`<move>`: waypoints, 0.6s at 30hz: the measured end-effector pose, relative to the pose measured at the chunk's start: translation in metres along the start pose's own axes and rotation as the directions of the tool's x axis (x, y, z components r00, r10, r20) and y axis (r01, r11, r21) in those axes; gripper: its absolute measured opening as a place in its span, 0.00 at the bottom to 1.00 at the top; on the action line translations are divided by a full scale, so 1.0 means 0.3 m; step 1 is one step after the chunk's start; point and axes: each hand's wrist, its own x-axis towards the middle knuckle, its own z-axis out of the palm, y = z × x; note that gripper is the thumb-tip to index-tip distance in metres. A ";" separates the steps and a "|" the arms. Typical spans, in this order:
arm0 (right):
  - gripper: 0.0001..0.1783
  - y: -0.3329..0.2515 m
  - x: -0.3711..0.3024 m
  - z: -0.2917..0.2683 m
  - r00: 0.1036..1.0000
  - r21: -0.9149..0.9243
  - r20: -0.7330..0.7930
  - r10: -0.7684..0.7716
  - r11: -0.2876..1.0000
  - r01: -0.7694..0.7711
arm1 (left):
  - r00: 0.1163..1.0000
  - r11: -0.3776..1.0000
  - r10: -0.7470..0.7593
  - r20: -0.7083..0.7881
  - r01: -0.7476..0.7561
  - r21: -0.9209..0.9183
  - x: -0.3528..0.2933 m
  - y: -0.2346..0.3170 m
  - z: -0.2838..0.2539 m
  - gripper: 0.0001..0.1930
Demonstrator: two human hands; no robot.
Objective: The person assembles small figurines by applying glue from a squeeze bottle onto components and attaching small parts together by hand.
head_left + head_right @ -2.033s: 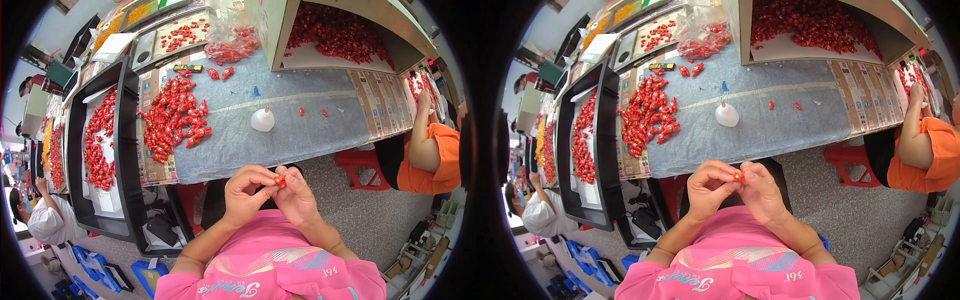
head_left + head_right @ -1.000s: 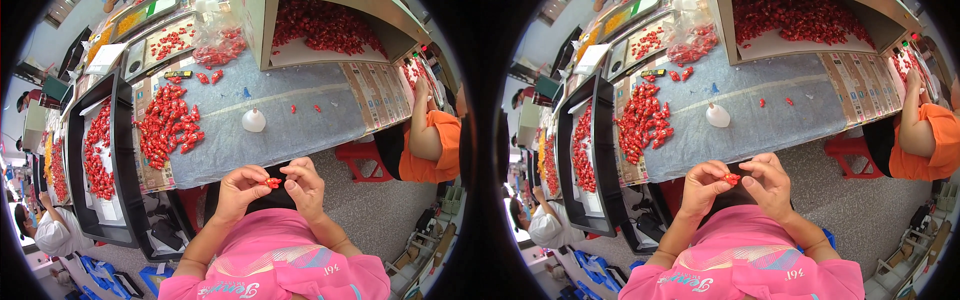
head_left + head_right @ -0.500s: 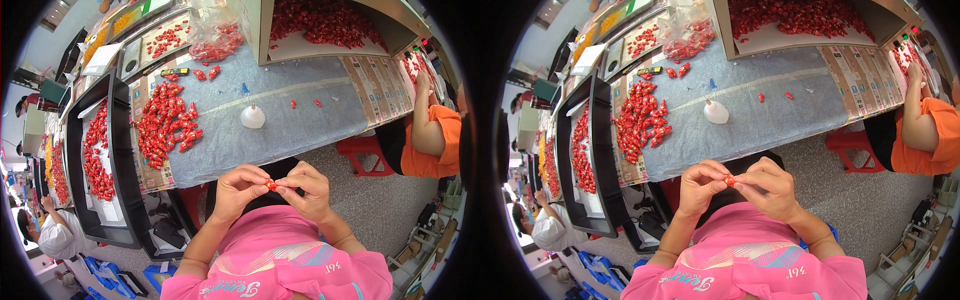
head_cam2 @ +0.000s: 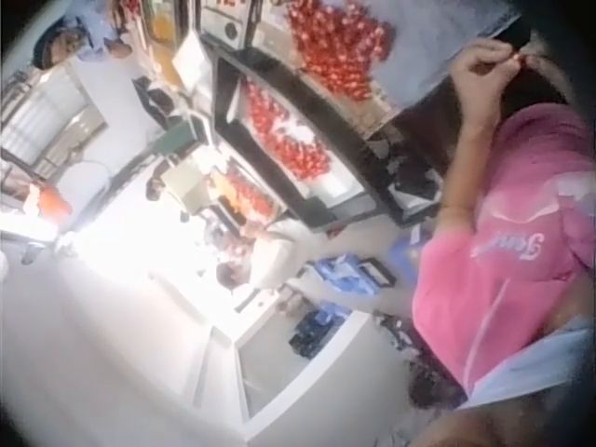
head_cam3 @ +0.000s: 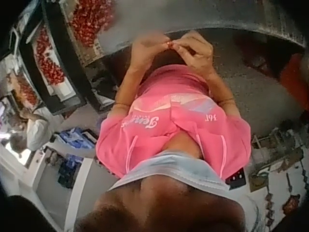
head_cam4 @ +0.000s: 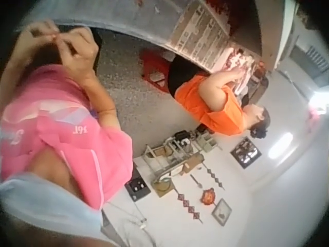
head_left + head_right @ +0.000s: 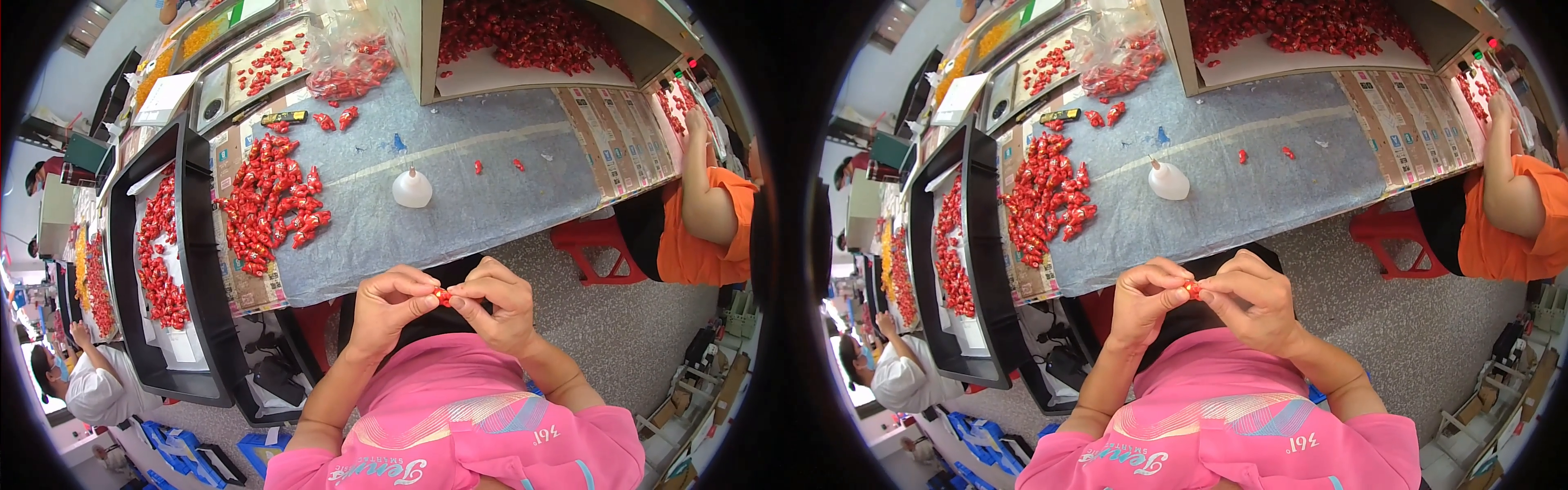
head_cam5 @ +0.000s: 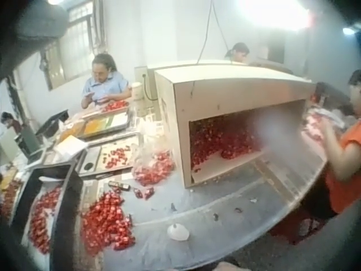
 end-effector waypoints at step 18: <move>0.08 -0.002 -0.002 -0.002 0.998 -0.006 -0.006 0.061 0.998 -0.061 | 0.994 0.988 0.098 0.056 -0.104 0.115 0.011 0.020 0.003 0.08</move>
